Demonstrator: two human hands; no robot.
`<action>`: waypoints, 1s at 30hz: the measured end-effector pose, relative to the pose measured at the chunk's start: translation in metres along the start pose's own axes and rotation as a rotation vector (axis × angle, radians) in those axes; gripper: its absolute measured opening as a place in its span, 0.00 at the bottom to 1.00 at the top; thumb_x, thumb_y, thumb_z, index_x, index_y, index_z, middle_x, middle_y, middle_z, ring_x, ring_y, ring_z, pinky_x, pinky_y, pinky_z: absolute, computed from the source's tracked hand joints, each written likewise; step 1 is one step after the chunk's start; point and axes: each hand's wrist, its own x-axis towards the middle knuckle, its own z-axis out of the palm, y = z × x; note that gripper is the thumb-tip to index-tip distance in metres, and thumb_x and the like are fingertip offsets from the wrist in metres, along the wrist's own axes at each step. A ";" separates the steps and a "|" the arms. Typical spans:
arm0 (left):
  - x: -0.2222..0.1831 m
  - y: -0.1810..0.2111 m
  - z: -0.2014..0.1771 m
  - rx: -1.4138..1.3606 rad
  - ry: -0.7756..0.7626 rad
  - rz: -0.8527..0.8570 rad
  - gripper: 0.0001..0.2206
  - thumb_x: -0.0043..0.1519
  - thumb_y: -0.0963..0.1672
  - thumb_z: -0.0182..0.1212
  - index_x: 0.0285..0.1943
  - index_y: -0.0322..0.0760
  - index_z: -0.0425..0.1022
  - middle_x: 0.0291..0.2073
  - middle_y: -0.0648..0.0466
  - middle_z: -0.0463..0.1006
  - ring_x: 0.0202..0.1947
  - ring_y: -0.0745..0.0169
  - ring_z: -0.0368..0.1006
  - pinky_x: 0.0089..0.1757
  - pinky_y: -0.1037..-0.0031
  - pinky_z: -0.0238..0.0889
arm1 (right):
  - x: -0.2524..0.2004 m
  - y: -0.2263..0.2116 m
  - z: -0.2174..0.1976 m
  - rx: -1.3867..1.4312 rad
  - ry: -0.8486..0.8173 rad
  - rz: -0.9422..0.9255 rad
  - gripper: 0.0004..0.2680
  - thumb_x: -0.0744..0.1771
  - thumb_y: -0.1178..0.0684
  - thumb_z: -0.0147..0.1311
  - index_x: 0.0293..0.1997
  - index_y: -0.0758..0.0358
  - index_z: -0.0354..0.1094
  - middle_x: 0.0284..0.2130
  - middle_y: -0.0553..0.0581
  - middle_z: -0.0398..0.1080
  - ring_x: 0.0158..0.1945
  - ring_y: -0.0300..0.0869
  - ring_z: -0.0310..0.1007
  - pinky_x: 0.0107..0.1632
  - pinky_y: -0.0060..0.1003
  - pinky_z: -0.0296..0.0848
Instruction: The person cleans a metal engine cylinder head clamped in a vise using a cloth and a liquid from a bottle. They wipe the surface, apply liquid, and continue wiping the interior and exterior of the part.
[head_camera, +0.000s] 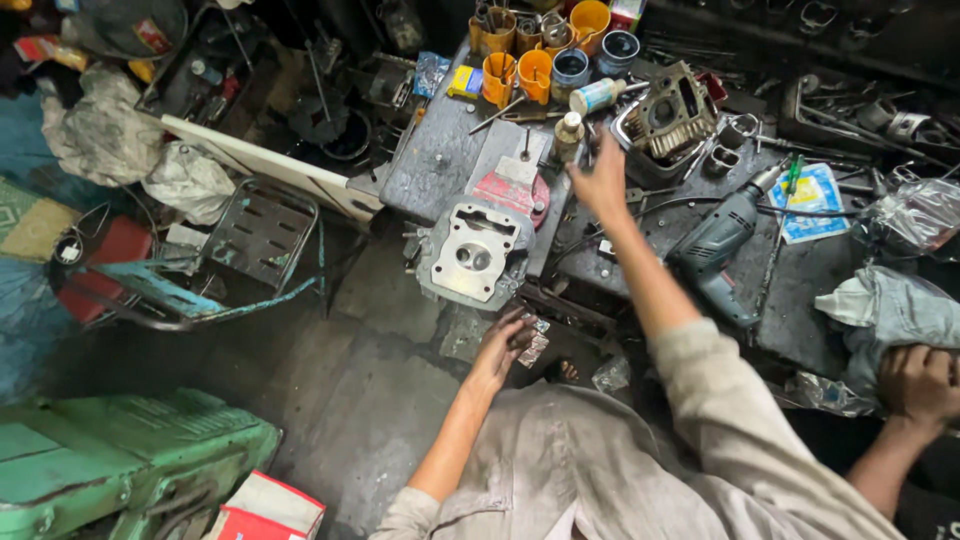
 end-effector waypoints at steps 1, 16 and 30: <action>-0.001 -0.001 0.001 0.009 0.007 0.003 0.18 0.67 0.42 0.56 0.67 0.38 0.70 0.51 0.51 0.82 0.44 0.64 0.77 0.47 0.72 0.70 | 0.015 0.017 0.010 0.009 -0.043 -0.043 0.36 0.59 0.57 0.73 0.71 0.69 0.48 0.58 0.73 0.66 0.60 0.60 0.66 0.62 0.47 0.65; -0.005 -0.003 -0.035 -0.070 0.009 0.050 0.14 0.69 0.47 0.52 0.60 0.37 0.66 0.51 0.52 0.82 0.45 0.61 0.78 0.48 0.65 0.69 | 0.034 0.052 0.019 0.790 -0.112 0.085 0.29 0.66 0.68 0.60 0.70 0.55 0.44 0.61 0.62 0.61 0.65 0.48 0.67 0.67 0.42 0.73; 0.016 -0.005 0.021 0.626 0.005 0.497 0.12 0.62 0.45 0.72 0.45 0.32 0.77 0.36 0.56 0.79 0.39 0.68 0.72 0.44 0.75 0.66 | 0.013 -0.166 -0.121 0.777 -0.726 -0.272 0.27 0.67 0.56 0.67 0.69 0.58 0.49 0.56 0.63 0.68 0.63 0.48 0.71 0.60 0.48 0.75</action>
